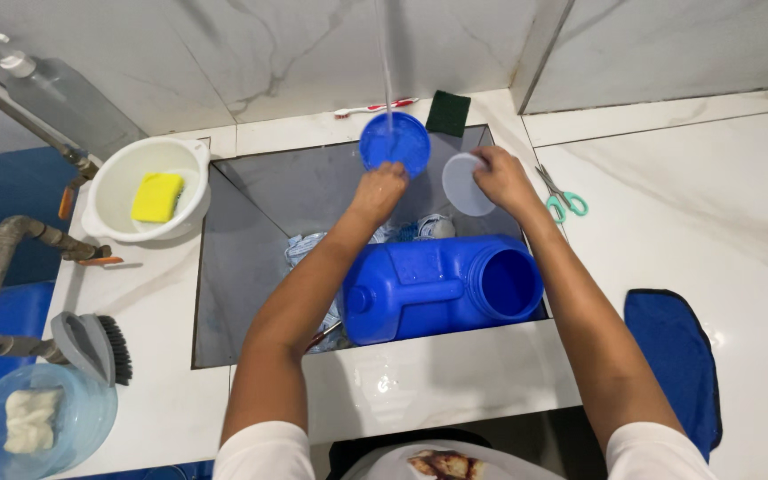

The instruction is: The person cleans a large blue plastic container by rinsing it with water, scrubbing the interior and exterior with a sponge, and wiping it with a cloth. They also use scissors to cut a label off the container and a heat gun to apply a sticker.

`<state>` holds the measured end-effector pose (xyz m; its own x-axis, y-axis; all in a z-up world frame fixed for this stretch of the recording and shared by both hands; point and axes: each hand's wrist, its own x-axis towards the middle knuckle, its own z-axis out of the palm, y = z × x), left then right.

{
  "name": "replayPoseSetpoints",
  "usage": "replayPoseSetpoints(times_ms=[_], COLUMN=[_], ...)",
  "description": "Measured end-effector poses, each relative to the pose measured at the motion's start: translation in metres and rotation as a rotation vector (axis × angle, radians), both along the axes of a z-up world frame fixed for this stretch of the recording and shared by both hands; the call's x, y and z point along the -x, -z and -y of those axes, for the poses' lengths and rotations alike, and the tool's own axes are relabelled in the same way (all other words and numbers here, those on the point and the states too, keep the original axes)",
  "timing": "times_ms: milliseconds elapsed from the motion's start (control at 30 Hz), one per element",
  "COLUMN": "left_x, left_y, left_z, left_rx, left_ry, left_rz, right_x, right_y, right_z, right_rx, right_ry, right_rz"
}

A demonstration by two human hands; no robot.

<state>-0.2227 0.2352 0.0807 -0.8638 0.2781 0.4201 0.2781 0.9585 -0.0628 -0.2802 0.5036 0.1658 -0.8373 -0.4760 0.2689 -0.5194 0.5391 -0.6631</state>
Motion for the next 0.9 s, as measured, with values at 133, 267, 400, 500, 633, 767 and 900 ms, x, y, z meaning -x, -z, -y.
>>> replayPoseSetpoints(times_ms=[133, 267, 400, 500, 633, 767, 900], left_x=[-0.020, -0.011, 0.020, 0.035, 0.020, -0.038, -0.067], left_y=[0.000, 0.010, 0.031, 0.037, 0.012, -0.040, -0.094], left_z=[-0.004, -0.002, -0.005, -0.010, -0.038, -0.067, -0.084], left_rx=[0.009, -0.122, -0.500, -1.164, -1.451, -0.636, -0.220], left_ry=[0.052, 0.059, -0.176, -0.278, -0.228, 0.226, 0.496], left_rz=[0.002, -0.048, 0.006, 0.321, 0.508, 0.205, -0.234], right_x=[-0.007, -0.007, -0.004, 0.001, 0.017, 0.020, 0.011], right_y=[0.017, 0.016, 0.016, 0.018, 0.014, 0.017, 0.014], right_z=[-0.009, -0.012, -0.028, -0.041, -0.067, -0.077, -0.073], right_rx=[0.003, -0.045, 0.017, 0.150, 0.529, 0.916, 0.754], right_ry=[0.028, 0.070, 0.120, 0.199, 0.276, 0.205, 0.101], right_rz=[0.012, 0.005, -0.099, -0.044, 0.144, 0.614, 0.837])
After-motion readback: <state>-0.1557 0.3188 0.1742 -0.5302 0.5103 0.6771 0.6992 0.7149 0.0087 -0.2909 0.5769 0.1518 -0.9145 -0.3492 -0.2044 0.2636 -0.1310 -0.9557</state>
